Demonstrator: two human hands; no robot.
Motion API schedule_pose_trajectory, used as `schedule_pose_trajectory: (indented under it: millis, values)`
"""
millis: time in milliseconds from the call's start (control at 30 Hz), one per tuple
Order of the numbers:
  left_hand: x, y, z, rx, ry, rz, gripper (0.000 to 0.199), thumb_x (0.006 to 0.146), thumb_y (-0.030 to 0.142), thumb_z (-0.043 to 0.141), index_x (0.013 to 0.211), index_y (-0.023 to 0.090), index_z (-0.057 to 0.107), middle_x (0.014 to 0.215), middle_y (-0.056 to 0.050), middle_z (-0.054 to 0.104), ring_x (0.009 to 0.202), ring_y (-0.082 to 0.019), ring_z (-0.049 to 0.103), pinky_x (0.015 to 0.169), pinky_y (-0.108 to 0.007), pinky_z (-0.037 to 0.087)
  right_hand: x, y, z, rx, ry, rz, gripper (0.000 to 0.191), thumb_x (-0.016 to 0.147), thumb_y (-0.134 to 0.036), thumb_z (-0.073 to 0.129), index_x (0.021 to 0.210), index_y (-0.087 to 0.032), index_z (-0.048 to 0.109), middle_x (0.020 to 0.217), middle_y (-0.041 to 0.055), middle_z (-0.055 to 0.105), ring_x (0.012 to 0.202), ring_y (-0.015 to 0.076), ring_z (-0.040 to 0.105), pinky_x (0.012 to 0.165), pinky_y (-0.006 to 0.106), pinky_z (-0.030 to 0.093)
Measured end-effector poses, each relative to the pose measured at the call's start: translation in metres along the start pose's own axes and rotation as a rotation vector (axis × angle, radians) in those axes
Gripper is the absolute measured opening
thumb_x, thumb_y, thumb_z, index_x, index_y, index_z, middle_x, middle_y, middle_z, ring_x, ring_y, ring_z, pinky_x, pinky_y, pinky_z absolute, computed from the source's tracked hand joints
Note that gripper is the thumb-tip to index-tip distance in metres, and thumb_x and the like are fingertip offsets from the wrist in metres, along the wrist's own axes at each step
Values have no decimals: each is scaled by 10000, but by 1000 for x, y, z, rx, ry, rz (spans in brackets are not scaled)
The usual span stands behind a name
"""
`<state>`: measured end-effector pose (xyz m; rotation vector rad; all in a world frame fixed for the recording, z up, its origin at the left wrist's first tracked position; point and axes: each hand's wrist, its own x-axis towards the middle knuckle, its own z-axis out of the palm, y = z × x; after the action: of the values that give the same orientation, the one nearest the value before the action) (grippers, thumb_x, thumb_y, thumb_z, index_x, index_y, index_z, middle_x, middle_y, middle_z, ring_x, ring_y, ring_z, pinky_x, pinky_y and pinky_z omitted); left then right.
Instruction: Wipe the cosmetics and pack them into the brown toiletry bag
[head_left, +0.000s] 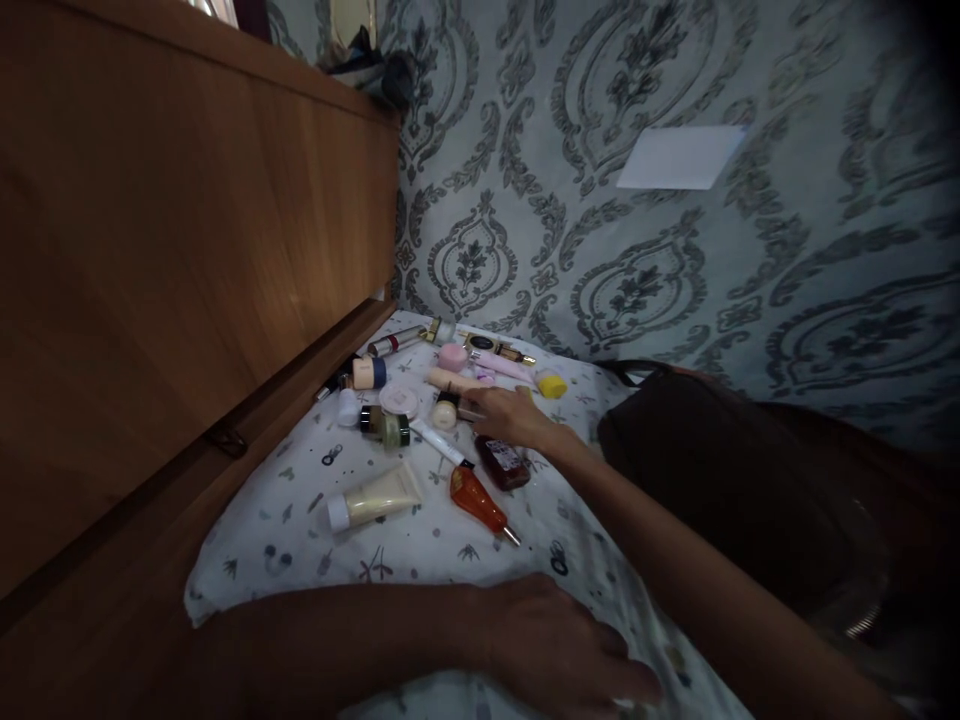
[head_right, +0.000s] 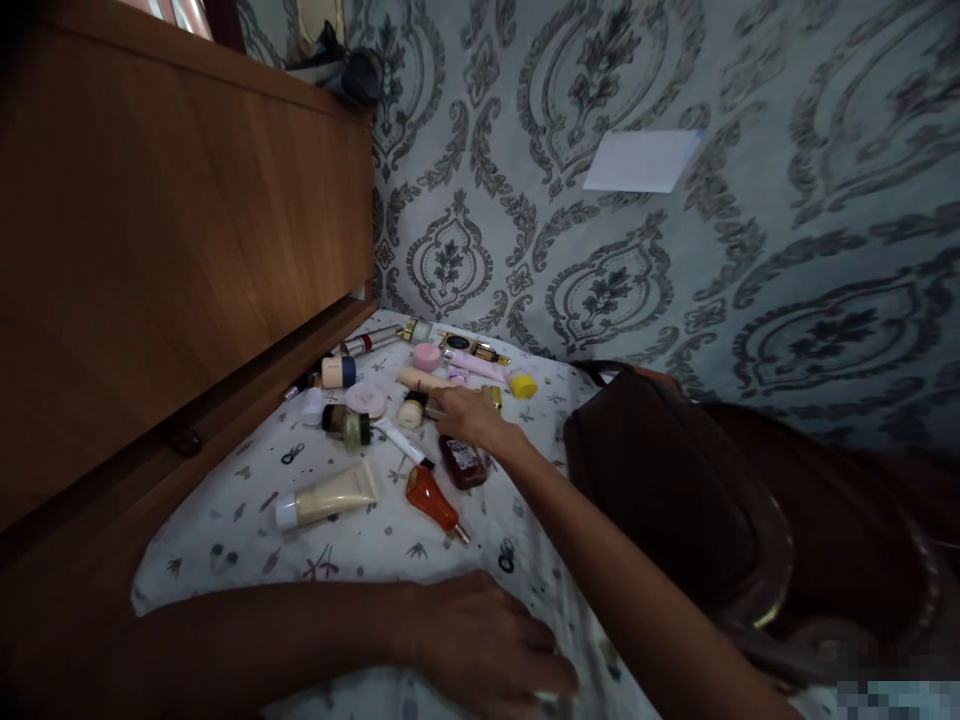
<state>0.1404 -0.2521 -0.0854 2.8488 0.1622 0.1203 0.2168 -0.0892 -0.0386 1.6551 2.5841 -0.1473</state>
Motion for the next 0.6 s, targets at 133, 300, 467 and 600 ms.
schedule_pose_trajectory:
  millis: [133,300,467,600]
  values:
    - [0,2,-2,14,-5,1,332,943,359,515,1236,206,549,1080,-3,719,921,-175,695,462,-313,382,1,-17,8,-40,34,55,385,833,-176,593,1215,-195,632,1224,159,676,1144,357,597,994,591,318]
    - [0,3,-7,-13,-41,-16,343,954,362,499,1259,211,544,1135,-13,712,970,-189,692,482,-314,405,6,-18,12,-28,81,75,346,918,-217,526,1252,-203,615,1233,158,677,1152,344,604,1013,582,302]
    - [1,2,-4,-6,-35,-8,327,949,370,502,1237,220,545,1091,-9,714,901,-191,699,448,-308,383,0,-7,13,8,119,39,364,925,-273,570,1282,-214,606,1237,122,681,1149,308,611,1015,493,335]
    - [1,2,3,20,16,-22,280,932,374,525,1171,233,568,1012,9,723,831,-171,698,405,-294,307,-11,-10,12,29,149,-36,316,921,-249,573,1226,-233,653,1188,88,702,1149,266,610,1007,409,341]
